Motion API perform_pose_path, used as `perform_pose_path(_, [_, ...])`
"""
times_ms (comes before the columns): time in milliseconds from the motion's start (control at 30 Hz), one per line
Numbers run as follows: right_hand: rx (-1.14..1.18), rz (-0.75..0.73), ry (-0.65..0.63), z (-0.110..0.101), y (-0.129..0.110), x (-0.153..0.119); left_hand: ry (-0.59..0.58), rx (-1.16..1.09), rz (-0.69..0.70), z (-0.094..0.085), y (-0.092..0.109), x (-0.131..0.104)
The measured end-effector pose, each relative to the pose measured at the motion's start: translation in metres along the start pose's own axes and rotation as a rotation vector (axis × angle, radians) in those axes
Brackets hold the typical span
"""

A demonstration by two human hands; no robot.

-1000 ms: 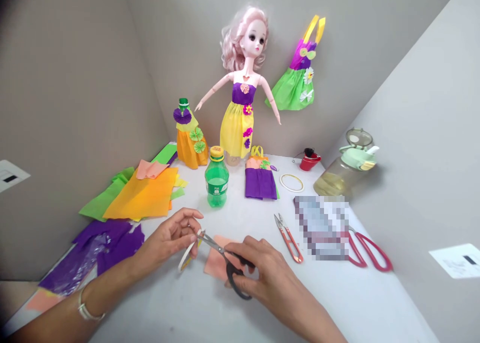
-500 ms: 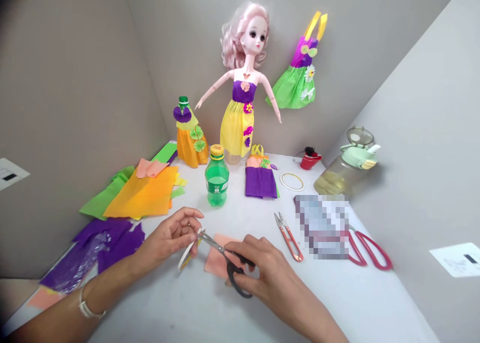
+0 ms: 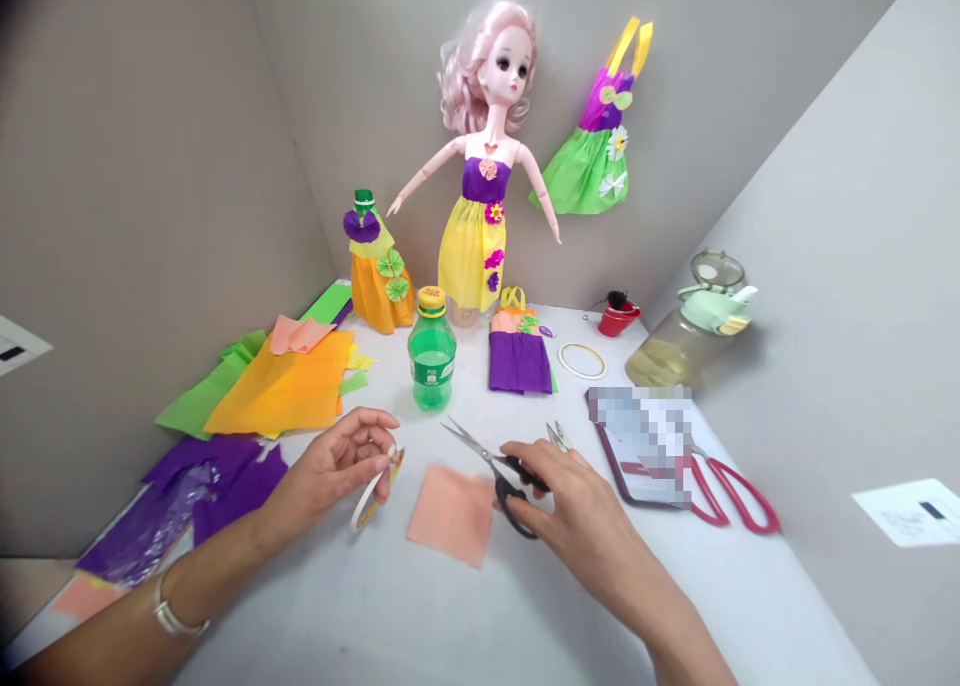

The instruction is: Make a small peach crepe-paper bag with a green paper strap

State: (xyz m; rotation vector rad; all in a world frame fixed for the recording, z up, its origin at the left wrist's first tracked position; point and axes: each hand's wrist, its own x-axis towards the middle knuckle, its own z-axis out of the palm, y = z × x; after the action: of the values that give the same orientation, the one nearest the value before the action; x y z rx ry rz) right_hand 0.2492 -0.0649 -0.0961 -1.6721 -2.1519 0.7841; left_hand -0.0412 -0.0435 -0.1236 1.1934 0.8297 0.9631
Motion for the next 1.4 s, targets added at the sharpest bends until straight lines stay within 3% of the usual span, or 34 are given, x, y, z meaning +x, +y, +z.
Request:
perform_pose_path(233, [0.137, -0.097, -0.145, 0.004, -0.026, -0.003, -0.030, 0.000, -0.006, -0.001, -0.004, 0.000])
perform_pose_path(800, [0.109, -0.108, -0.198, 0.017, -0.039, -0.005, -0.063, 0.002, -0.031, -0.001, -0.006, -0.002])
perform_pose_path(1200, [-0.026, -0.247, -0.083, 0.024, -0.033, -0.007, -0.048, 0.047, -0.013, 0.001, -0.004, -0.003])
perform_pose_path(1400, [-0.123, -0.430, 0.154, 0.032, -0.023, -0.003, 0.006, 0.128, 0.041, -0.001, 0.003, -0.005])
